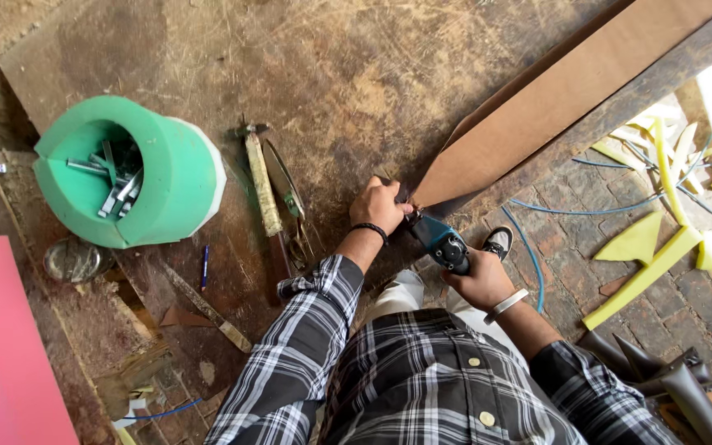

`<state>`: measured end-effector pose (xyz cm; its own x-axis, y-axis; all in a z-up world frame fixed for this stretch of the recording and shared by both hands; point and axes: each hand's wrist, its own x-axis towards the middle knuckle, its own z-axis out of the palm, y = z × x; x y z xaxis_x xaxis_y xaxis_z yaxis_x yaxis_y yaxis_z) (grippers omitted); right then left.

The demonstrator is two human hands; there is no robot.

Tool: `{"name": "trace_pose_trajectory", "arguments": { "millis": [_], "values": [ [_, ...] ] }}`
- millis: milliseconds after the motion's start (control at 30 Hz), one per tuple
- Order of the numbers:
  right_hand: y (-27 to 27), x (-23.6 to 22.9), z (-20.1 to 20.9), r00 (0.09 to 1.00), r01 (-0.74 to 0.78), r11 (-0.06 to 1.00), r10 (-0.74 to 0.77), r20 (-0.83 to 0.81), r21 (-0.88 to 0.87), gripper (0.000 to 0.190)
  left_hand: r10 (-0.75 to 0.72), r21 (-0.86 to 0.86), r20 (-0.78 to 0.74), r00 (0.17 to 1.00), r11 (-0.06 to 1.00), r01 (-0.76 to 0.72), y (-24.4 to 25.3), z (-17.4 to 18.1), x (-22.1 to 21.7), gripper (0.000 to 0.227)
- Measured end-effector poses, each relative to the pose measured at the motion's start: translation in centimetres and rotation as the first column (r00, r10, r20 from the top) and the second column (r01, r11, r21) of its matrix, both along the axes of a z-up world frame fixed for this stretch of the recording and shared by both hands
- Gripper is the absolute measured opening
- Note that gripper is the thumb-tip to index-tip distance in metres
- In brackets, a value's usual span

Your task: The person uses a pneumatic staple gun to attach a dark fabric strip to a long wooden board. They repeatedly staple along the edges, flip the board to work on both sides, and reload staples from a nearby container. The finished piece is set aside on the floor among other materials.

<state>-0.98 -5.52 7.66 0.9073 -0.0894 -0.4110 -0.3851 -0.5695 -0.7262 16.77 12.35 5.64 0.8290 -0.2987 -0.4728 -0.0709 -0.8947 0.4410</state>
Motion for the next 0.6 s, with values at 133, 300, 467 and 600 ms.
{"name": "trace_pose_trajectory", "arguments": {
  "millis": [133,300,467,600],
  "values": [
    [-1.7,-2.4,1.7,0.994,0.104,0.992,-0.102,-0.039,0.065,0.04,0.06,-0.066,0.047,0.997,0.996,-0.057,0.7,0.5,-1.4,0.057],
    [-6.5,-4.5,3.2,0.958,0.287,0.957,-0.287,0.021,-0.034,0.045,0.104,-0.17,0.186,0.977,0.983,-0.072,0.2,1.5,-2.3,0.062],
    [-13.6,-7.1,2.9,0.88,0.47,0.881,-0.472,-0.05,-0.05,0.038,0.094,-0.413,0.492,0.865,0.9,0.137,-4.5,1.6,-2.1,0.066],
    [-18.9,-9.4,1.8,0.778,0.624,0.782,-0.618,-0.112,0.014,0.033,-0.071,-0.499,0.357,0.931,0.829,0.254,-13.5,1.2,-1.0,0.042]
  ]
}}
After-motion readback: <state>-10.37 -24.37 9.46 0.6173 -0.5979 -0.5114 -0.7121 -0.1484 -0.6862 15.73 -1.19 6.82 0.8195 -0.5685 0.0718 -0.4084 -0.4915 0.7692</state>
